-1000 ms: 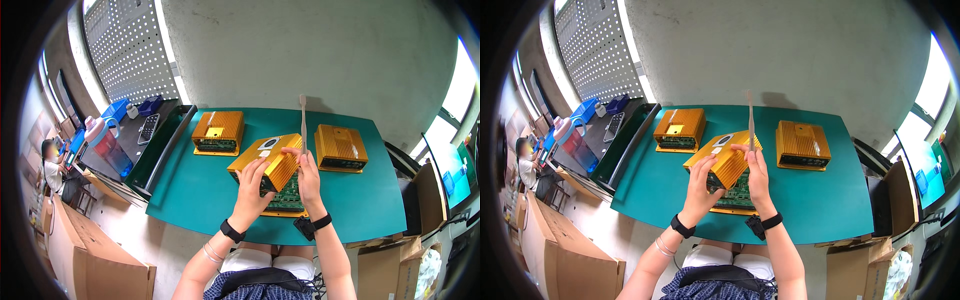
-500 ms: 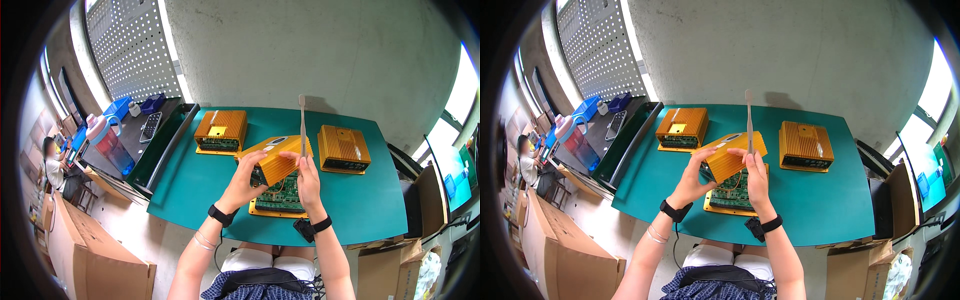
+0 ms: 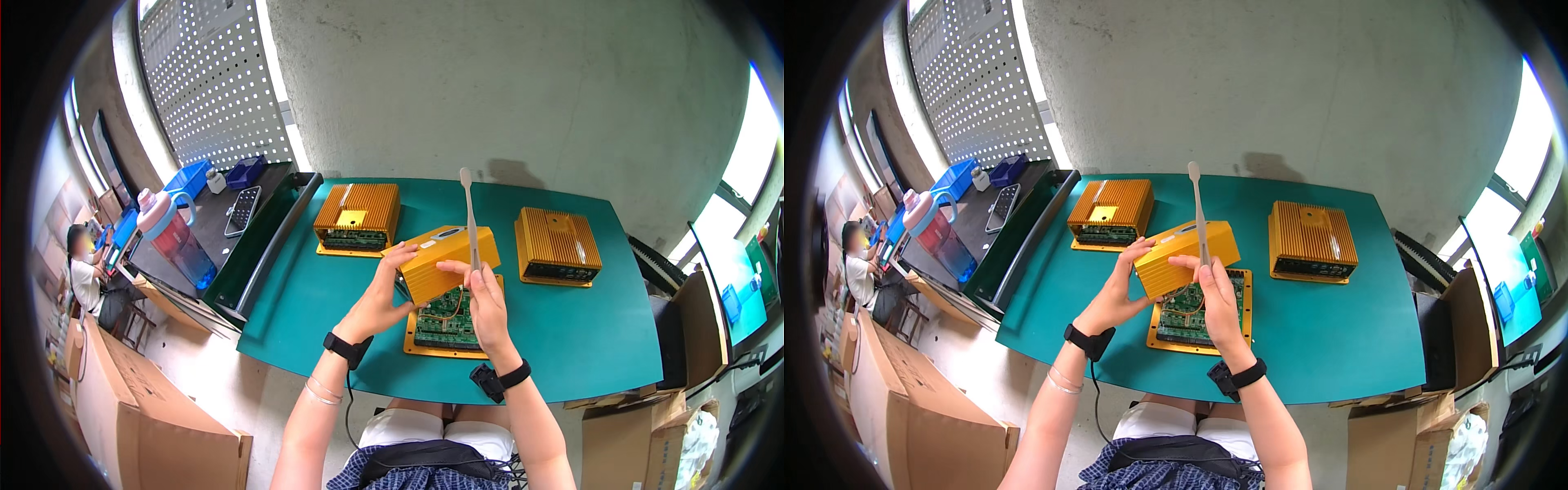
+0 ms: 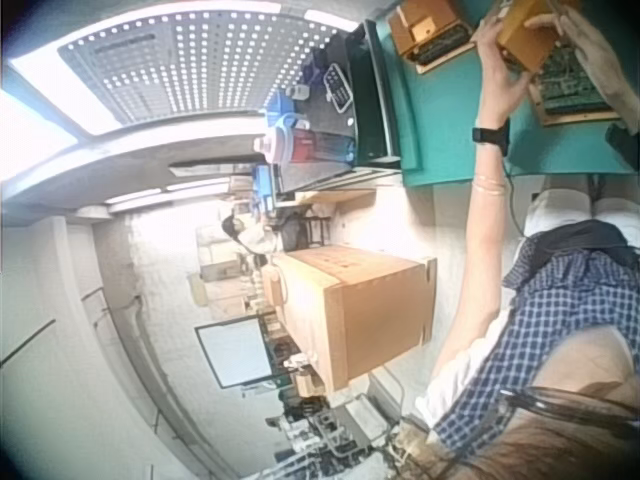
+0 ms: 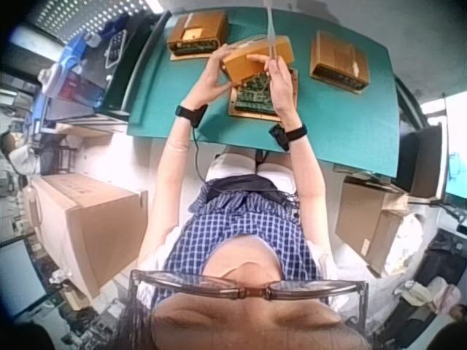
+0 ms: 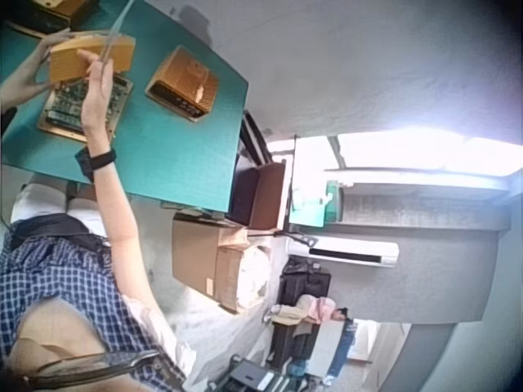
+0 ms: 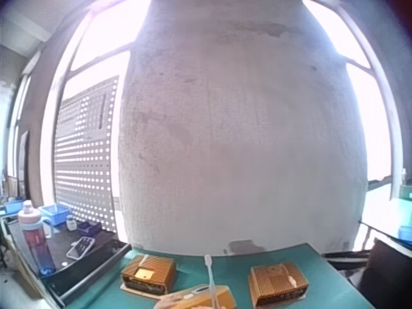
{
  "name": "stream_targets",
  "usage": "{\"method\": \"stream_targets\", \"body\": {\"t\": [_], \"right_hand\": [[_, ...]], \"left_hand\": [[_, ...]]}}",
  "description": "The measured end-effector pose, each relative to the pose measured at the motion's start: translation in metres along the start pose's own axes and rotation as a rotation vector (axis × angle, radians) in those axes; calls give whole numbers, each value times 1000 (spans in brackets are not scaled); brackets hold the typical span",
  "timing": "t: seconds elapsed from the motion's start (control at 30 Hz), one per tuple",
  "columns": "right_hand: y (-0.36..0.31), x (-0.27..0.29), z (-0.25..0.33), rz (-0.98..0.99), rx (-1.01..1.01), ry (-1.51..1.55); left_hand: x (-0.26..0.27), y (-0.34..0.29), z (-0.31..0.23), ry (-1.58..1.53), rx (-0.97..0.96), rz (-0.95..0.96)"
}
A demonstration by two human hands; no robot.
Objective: The recorder disassembles an electronic box and uses a small brush to inspect and clean the internal circuit boards and components.
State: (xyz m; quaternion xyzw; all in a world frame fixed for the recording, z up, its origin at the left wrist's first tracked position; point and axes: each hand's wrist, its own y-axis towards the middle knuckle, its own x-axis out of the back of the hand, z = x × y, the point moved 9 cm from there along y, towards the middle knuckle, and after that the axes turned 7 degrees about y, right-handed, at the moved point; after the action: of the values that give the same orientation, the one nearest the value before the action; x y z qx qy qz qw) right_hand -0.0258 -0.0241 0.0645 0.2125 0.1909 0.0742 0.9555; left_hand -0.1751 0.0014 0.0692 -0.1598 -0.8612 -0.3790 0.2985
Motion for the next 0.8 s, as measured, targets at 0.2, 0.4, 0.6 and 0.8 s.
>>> {"method": "stream_targets", "body": {"t": [0.2,0.4,0.6,0.8], "right_hand": [[0,2,1,-53,48,6],[-4,2,4,-61,26,39],[-10,10,9,-83,12,58],[-15,14,9,-108,-7,76]], "left_hand": [[-1,6,14,-119,57,108],[-1,11,10,-124,37,144],[-9,23,4,-176,14,173],[-15,25,6,-146,-20,218]]}}
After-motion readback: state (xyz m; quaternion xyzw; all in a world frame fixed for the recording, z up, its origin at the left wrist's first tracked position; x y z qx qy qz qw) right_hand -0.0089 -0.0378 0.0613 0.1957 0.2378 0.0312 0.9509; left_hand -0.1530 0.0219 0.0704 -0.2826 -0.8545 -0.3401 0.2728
